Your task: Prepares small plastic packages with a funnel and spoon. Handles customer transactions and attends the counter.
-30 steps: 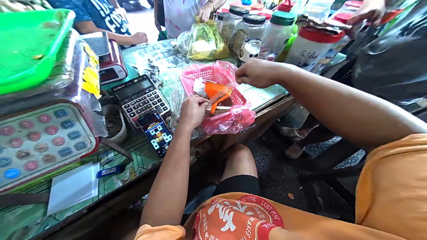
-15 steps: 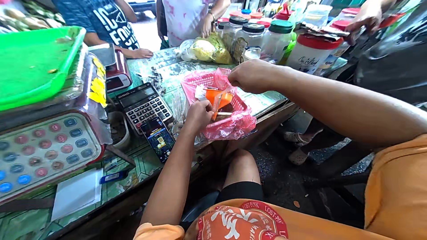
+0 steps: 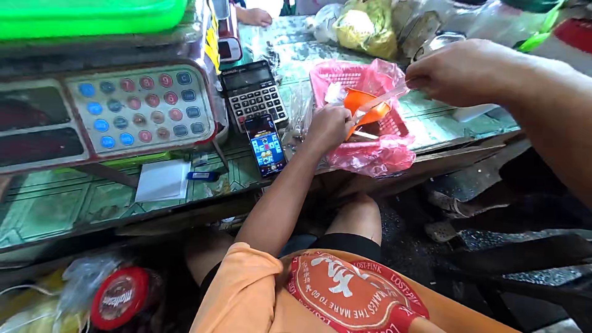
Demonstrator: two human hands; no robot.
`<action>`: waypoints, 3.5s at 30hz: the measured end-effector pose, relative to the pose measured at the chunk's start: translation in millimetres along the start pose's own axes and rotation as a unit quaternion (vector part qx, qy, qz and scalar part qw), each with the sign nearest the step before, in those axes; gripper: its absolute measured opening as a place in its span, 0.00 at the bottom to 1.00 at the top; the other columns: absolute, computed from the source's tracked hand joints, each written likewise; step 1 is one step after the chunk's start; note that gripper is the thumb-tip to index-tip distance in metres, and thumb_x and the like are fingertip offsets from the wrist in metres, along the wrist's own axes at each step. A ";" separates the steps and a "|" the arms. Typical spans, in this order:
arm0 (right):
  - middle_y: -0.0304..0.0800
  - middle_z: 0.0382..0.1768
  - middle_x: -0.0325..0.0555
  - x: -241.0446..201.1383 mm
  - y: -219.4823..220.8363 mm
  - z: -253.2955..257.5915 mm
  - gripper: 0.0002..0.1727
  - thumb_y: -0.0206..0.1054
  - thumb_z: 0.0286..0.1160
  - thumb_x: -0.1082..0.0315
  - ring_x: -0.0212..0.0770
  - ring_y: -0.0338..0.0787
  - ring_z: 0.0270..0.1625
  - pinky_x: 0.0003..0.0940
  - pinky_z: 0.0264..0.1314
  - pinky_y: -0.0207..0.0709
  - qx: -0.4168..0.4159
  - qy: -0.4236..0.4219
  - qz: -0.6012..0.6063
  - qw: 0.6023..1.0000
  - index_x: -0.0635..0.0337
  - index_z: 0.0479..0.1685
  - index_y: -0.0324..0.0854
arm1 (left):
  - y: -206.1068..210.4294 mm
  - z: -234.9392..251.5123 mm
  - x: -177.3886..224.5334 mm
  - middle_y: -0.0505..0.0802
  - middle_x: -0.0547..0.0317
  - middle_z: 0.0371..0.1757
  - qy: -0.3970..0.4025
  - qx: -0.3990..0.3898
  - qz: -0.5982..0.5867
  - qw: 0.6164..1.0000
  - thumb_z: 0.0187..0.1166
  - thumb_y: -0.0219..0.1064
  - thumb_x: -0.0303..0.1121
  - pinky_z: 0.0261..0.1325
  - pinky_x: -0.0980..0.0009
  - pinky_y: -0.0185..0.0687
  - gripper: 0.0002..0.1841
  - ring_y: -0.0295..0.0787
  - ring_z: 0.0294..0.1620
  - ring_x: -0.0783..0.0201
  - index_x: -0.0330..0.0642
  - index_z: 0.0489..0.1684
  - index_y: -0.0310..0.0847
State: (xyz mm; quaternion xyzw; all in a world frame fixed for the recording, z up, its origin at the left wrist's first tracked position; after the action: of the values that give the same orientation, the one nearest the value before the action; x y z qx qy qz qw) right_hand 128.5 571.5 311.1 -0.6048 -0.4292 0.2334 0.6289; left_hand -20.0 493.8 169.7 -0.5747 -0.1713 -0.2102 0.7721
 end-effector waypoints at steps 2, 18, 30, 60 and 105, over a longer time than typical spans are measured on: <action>0.91 0.38 0.54 2.3 1.0 -0.4 0.10 0.61 0.88 0.65 0.62 0.91 0.48 0.69 0.47 0.79 0.002 0.005 0.003 1.000 0.55 0.40 0.87 | 0.3 -0.5 -1.0 0.94 0.58 0.46 -0.011 -0.008 0.002 1.000 0.81 0.65 0.36 0.71 0.49 0.73 0.10 0.87 0.59 0.57 0.46 0.41 0.93; 0.91 0.32 0.48 46.7 114.4 -36.9 0.13 0.58 0.90 0.67 0.47 0.88 0.31 0.55 0.38 0.83 0.019 0.055 0.361 0.931 0.58 0.43 0.89 | -13.9 6.5 -7.3 0.94 0.58 0.35 -0.059 0.063 -0.321 0.943 0.80 0.72 0.34 0.49 0.63 0.86 0.08 0.90 0.38 0.68 0.39 0.38 0.92; 0.94 0.39 0.48 -54.7 146.2 -81.6 0.13 0.56 0.88 0.67 0.41 0.94 0.40 0.40 0.49 0.91 0.107 -0.026 0.683 0.722 0.65 0.50 0.86 | -103.9 -13.7 71.5 0.95 0.68 0.38 0.051 0.111 -0.199 0.972 0.79 0.71 0.34 0.53 0.71 0.87 0.04 0.91 0.43 0.76 0.46 0.38 0.92; 0.93 0.32 0.41 -207.3 142.2 -31.6 0.07 0.68 0.80 0.71 0.33 0.91 0.36 0.32 0.46 0.87 0.046 -0.185 0.792 0.580 0.63 0.36 0.87 | -223.0 -88.9 103.7 0.92 0.70 0.38 0.034 0.080 0.052 0.995 0.82 0.70 0.39 0.46 0.77 0.83 0.06 0.87 0.38 0.79 0.50 0.39 0.88; 0.92 0.38 0.40 -190.2 76.3 -39.4 0.06 0.78 0.70 0.66 0.30 0.90 0.36 0.27 0.39 0.88 0.209 -0.230 0.585 0.749 0.60 0.32 0.91 | -238.2 -100.1 91.3 0.94 0.71 0.44 0.085 0.083 0.014 0.993 0.82 0.69 0.38 0.51 0.82 0.83 0.05 0.88 0.45 0.83 0.51 0.39 0.89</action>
State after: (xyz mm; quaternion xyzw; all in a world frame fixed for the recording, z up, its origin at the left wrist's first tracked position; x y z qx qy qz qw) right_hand 78.7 407.0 192.7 -0.5194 -0.0637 0.7713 0.3622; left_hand -64.0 326.3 382.0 -0.4914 -0.1140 -0.2323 0.8316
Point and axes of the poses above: each hand's wrist, its own z-axis towards the middle knuckle, its own y-axis out of the palm, x = y × z, the point moved 5 cm from there along z, towards the middle knuckle
